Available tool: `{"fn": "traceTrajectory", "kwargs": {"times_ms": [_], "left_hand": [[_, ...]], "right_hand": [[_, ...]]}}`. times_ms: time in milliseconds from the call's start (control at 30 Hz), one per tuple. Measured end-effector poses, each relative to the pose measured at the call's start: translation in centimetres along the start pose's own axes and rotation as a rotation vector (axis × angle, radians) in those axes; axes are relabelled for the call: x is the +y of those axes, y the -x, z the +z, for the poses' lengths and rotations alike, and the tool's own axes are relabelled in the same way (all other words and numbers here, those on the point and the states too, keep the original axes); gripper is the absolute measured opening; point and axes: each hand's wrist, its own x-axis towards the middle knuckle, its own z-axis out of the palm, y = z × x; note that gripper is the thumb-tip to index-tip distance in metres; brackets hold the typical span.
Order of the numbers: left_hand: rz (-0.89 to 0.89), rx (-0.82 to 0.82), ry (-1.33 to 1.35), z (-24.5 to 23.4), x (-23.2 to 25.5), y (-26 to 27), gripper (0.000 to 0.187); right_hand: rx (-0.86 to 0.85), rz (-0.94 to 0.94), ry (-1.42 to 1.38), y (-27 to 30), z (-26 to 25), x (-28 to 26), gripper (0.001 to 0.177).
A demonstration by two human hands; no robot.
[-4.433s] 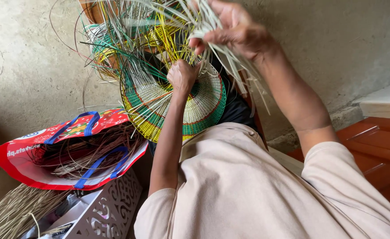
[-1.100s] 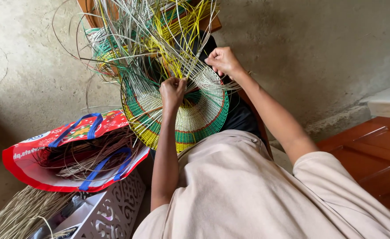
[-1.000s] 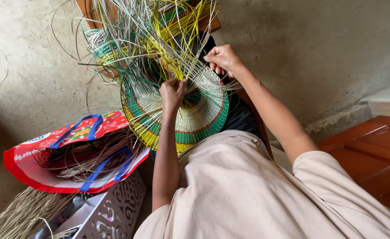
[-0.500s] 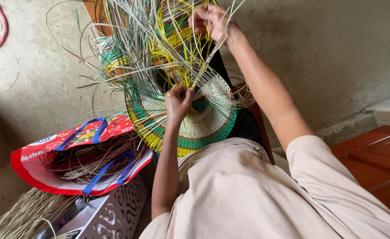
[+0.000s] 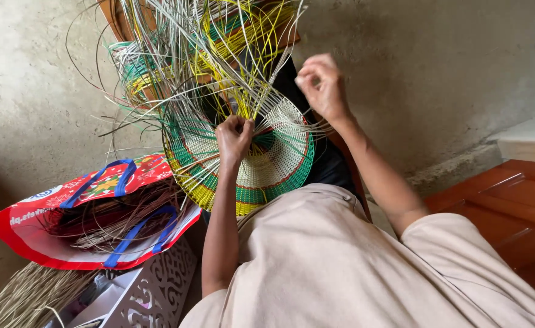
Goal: Weaving colored strands into a circular mat
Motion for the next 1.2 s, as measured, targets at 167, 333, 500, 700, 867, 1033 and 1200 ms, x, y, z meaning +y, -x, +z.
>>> {"fn": "traceTrajectory", "kwargs": {"times_ms": [167, 333, 500, 700, 867, 1033, 1200], "left_hand": [[0.202, 0.063, 0.127, -0.5, 0.0, 0.8, 0.020], [0.218, 0.060, 0.129, -1.1, 0.7, 1.3, 0.020], [0.218, 0.067, 0.159, -1.2, 0.2, 1.4, 0.020], [0.241, 0.063, 0.193, -1.6, 1.2, 1.9, 0.020], [0.258, 0.060, 0.191, -1.8, 1.1, 2.2, 0.020], [0.263, 0.054, 0.194, -2.0, 1.5, 2.4, 0.021], [0.271, 0.057, 0.196, -2.1, 1.8, 2.7, 0.019]], "right_hand": [[-0.173, 0.373, -0.196, 2.1, 1.2, 1.6, 0.019], [-0.193, 0.433, -0.247, 1.6, 1.8, 0.2, 0.011], [-0.163, 0.621, -0.455, 1.4, 2.0, 0.0, 0.009], [-0.124, 0.429, -0.351, 1.5, 2.7, -0.9, 0.013], [-0.148, 0.243, -0.186, 1.3, 2.8, -1.5, 0.009], [-0.174, 0.114, -0.130, 1.5, 3.2, -0.4, 0.008], [-0.115, 0.115, 0.047, 2.3, 4.8, 0.5, 0.018]]}}
